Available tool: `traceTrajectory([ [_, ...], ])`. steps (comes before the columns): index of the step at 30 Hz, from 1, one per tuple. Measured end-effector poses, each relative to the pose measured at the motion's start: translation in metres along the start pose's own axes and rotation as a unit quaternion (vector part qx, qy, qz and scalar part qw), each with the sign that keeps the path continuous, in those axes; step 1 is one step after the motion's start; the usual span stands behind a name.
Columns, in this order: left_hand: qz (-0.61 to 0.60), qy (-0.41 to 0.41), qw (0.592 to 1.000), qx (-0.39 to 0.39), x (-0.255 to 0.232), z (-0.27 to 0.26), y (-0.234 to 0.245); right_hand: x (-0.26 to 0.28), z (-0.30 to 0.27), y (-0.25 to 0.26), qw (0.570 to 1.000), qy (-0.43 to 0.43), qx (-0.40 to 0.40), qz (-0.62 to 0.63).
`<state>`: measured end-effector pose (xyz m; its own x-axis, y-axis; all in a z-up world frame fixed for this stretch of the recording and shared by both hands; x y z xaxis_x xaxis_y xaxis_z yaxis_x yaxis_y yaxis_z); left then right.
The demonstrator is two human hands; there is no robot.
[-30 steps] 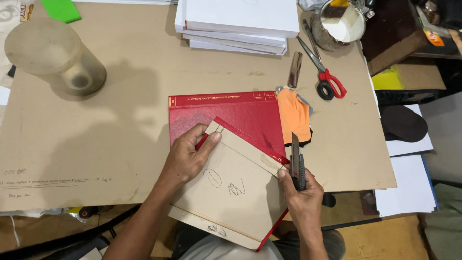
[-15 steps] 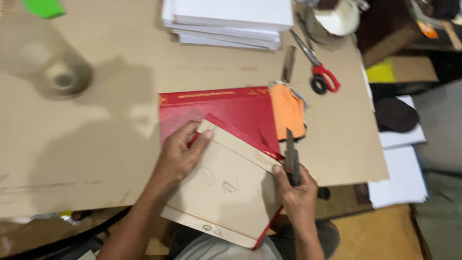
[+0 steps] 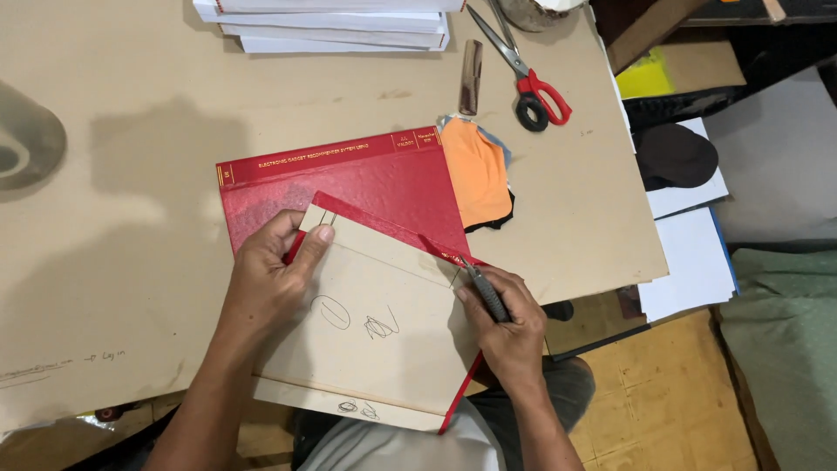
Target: The person uses a utility knife to cut a piece of white paper placed on a red book, following a drawn outline. They then use scissors to trim the edges of the red book cover.
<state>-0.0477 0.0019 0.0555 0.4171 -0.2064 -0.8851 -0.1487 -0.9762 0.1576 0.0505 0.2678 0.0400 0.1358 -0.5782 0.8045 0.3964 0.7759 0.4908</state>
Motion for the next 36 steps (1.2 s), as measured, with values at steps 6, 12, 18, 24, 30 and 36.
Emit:
traceTrajectory([
  [6,0.011,0.001,1.0,-0.001,0.001,0.002,0.001,-0.006,-0.003,0.001,1.0,0.003,-0.027,0.008],
  [12,0.0,0.004,1.0,-0.001,0.001,0.003,0.0,-0.006,-0.005,0.002,0.999,-0.02,-0.043,0.02],
  [18,0.048,-0.074,0.996,-0.006,0.011,0.013,0.003,-0.02,-0.013,0.007,0.995,-0.085,-0.052,0.027],
  [24,-0.061,-0.01,0.998,-0.011,0.002,-0.004,-0.005,-0.029,-0.019,0.01,0.993,-0.108,-0.053,-0.011],
  [30,0.012,0.004,1.0,-0.016,-0.008,-0.011,0.003,-0.03,-0.024,0.009,0.986,-0.148,-0.074,-0.009],
  [36,0.086,-0.081,0.993,-0.006,-0.002,-0.003,0.006,-0.028,-0.025,0.008,0.988,-0.126,-0.085,0.014],
])
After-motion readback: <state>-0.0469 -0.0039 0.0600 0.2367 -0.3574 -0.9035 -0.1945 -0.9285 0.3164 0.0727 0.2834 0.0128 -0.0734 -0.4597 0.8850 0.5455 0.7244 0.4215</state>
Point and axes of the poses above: each hand's wrist, its own z-axis towards the middle knuckle, its own y-axis out of the back of the hand, x = y × z, the point moved 8 cm from there along z, towards the middle knuckle, and after that the axes turned 4 degrees about y, right-handed, at the moved point
